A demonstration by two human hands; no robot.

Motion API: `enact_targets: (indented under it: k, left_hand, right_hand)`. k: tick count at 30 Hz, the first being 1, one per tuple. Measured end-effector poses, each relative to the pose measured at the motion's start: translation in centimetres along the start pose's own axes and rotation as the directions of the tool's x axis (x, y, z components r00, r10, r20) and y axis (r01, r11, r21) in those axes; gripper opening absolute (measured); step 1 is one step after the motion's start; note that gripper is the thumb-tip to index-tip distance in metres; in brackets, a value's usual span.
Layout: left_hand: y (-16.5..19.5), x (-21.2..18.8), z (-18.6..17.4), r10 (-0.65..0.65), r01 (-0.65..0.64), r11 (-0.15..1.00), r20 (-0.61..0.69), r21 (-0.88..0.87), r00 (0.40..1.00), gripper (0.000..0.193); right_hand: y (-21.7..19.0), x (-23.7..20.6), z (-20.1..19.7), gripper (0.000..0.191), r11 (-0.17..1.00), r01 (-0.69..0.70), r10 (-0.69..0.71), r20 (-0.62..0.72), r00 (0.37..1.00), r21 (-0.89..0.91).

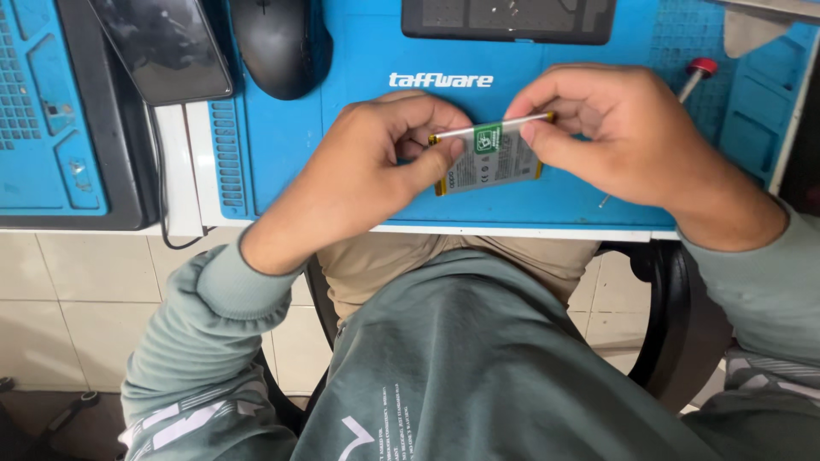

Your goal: The person works on a disassembled smartphone on a blue repair mat, using tweezers to pry and lift the battery out of the phone body, then sprays contact cleaner onto the phone and wipes the battery compartment. They then take a new replacement battery, peel its backing, apply adhesive strips to it, and press the strips down on the mat.

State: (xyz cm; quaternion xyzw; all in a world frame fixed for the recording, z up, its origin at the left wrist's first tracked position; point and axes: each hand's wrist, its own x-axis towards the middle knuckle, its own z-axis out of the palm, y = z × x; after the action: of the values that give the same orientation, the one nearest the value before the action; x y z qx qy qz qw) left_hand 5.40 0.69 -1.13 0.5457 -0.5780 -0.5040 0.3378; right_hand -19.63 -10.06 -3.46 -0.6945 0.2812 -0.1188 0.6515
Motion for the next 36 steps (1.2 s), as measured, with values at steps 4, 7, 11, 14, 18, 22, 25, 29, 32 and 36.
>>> enact_targets:
  k: [4, 7, 11, 14, 18, 22, 25, 29, 32, 36]
  left_hand:
    - [-0.1, 0.0, 0.5, 0.009, -0.008, 1.000, -0.043, 0.006, 0.999, 0.013]
    - [-0.2, 0.3, 0.4, 0.050, -0.049, 0.999, -0.050, 0.015, 0.998, 0.011]
    - [-0.6, 0.8, 0.3, 0.057, -0.054, 0.997, -0.043, 0.063, 0.997, 0.011]
    - [-0.8, 1.1, 0.3, 0.077, -0.073, 0.992, -0.038, 0.099, 0.996, 0.013]
    - [-0.6, 1.4, 0.1, 0.069, -0.067, 0.994, -0.024, 0.092, 0.997, 0.012]
    - [-0.4, 1.8, -0.1, 0.033, -0.036, 0.993, 0.023, 0.114, 0.999, 0.013]
    - [-0.5, 1.8, 0.2, 0.024, -0.027, 0.995, 0.032, 0.099, 0.999, 0.011]
    - [-0.9, 2.0, 0.4, 0.181, -0.176, 0.970, -0.013, 0.166, 0.983, 0.011]
    - [-1.1, 2.1, 0.6, 0.178, -0.172, 0.966, -0.013, 0.196, 0.984, 0.011]
    - [-1.1, 2.4, 0.3, 0.123, -0.124, 0.977, 0.017, 0.175, 0.992, 0.012]
  right_hand:
    - [-0.1, 0.3, -0.3, 0.023, 0.966, -0.018, 0.017, -0.008, 1.000, -0.259]
    - [-0.4, 0.8, -0.4, 0.023, 0.923, 0.066, -0.067, 0.009, 0.998, -0.379]
    - [-0.5, 1.0, -0.2, 0.023, 0.950, -0.017, 0.011, -0.020, 1.000, -0.312]
    - [-0.5, 0.9, 0.1, 0.023, 0.948, -0.097, 0.081, -0.063, 0.995, -0.304]
    - [-0.6, 1.1, 0.1, 0.023, 0.959, -0.078, 0.068, -0.045, 0.997, -0.271]
    - [-0.9, 1.4, 0.1, 0.021, 0.985, -0.034, 0.039, 0.022, 0.999, -0.170]
    - [-1.2, 1.4, 0.2, 0.022, 0.934, -0.064, 0.064, -0.012, 0.998, -0.351]
    - [-1.1, 1.4, 0.5, 0.020, 0.910, -0.016, -0.006, -0.050, 0.999, -0.415]
    - [-0.8, 1.4, 0.5, 0.020, 0.916, -0.038, 0.015, -0.060, 0.998, -0.400]
    - [-0.1, 1.7, 0.2, 0.020, 0.970, -0.054, 0.056, 0.003, 0.998, -0.236]
